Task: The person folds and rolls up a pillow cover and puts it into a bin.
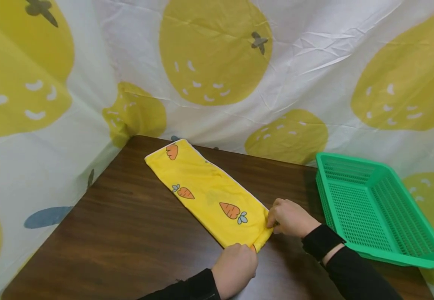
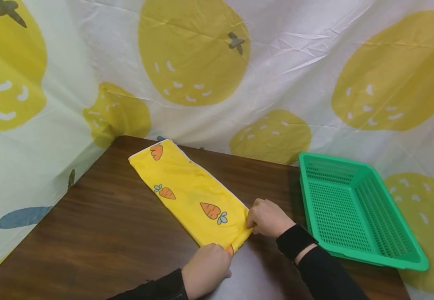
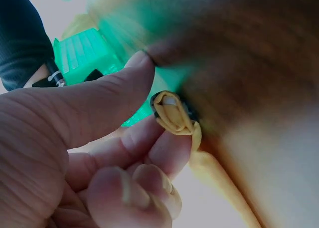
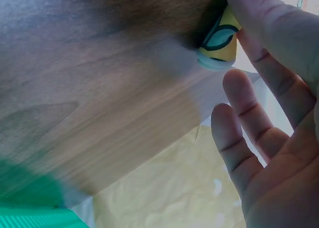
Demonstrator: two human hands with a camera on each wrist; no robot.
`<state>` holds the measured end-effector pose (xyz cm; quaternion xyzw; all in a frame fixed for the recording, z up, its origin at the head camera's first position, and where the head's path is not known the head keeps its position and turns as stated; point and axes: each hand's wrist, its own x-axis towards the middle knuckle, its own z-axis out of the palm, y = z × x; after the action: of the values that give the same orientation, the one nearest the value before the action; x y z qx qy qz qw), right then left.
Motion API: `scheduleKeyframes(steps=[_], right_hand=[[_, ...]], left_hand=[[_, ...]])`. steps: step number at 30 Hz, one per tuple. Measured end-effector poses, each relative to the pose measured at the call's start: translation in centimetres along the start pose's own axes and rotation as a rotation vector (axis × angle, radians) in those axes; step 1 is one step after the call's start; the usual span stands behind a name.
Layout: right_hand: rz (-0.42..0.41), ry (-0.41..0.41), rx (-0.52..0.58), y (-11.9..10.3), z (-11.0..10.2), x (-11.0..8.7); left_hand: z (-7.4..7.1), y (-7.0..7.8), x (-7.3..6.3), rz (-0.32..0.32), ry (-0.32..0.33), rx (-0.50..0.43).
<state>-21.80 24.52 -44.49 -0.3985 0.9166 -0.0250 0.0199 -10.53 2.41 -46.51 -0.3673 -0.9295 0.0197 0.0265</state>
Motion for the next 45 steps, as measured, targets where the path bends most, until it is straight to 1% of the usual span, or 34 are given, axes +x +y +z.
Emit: scheduleKeyframes(steps=[4,7,11,17,19,22,28,29,32,34,36,38,41,43,45], right_hand=[[-0.019,0.030,-0.018,0.0,0.2,0.0],[-0.020,0.044,-0.025,0.0,0.5,-0.1],[-0.005,0.053,-0.029,-0.1,0.5,-0.2],[-0.003,0.051,-0.044,-0.1,0.4,-0.3],[-0.005,0.047,-0.051,-0.1,0.3,-0.4],[-0.011,0.040,-0.058,-0.2,0.2,-0.7],[-0.007,0.016,-0.075,-0.4,0.0,-1.2],[-0.004,0.008,-0.076,-0.5,0.0,-1.3],[0.011,-0.021,-0.071,-0.6,-0.1,-1.5],[0.031,-0.055,-0.062,-0.7,-0.2,-1.4],[0.057,-0.099,-0.054,-0.8,-0.5,-1.3],[0.091,-0.147,-0.028,-0.9,-0.8,-0.9],[0.146,-0.217,0.019,-1.0,-1.0,-0.2],[0.183,-0.254,0.048,-0.9,-1.0,0.3],[0.208,-0.287,0.049,-0.9,-1.0,0.6]], left_hand=[[0.2,-0.1,0.3,-0.024,-0.018,-0.044],[0.3,-0.2,0.3,-0.046,-0.012,-0.068],[0.3,-0.2,0.1,-0.055,0.008,-0.071],[0.1,0.1,0.0,-0.064,-0.002,-0.058],[0.2,0.3,0.0,-0.072,0.006,-0.039],[0.1,0.5,0.0,-0.083,0.007,-0.043],[-0.1,0.9,-0.3,-0.051,-0.033,-0.042],[-0.1,0.9,-0.3,-0.049,-0.039,-0.054],[-0.1,0.9,-0.3,-0.064,-0.066,-0.129],[0.0,0.6,-0.2,-0.079,-0.090,-0.198],[0.0,0.2,0.0,-0.109,-0.129,-0.273],[0.0,-0.3,0.1,-0.123,-0.165,-0.335],[0.2,-1.0,0.2,-0.157,-0.220,-0.453],[0.4,-1.4,0.3,-0.167,-0.251,-0.498],[0.7,-1.9,0.4,-0.182,-0.275,-0.514]])
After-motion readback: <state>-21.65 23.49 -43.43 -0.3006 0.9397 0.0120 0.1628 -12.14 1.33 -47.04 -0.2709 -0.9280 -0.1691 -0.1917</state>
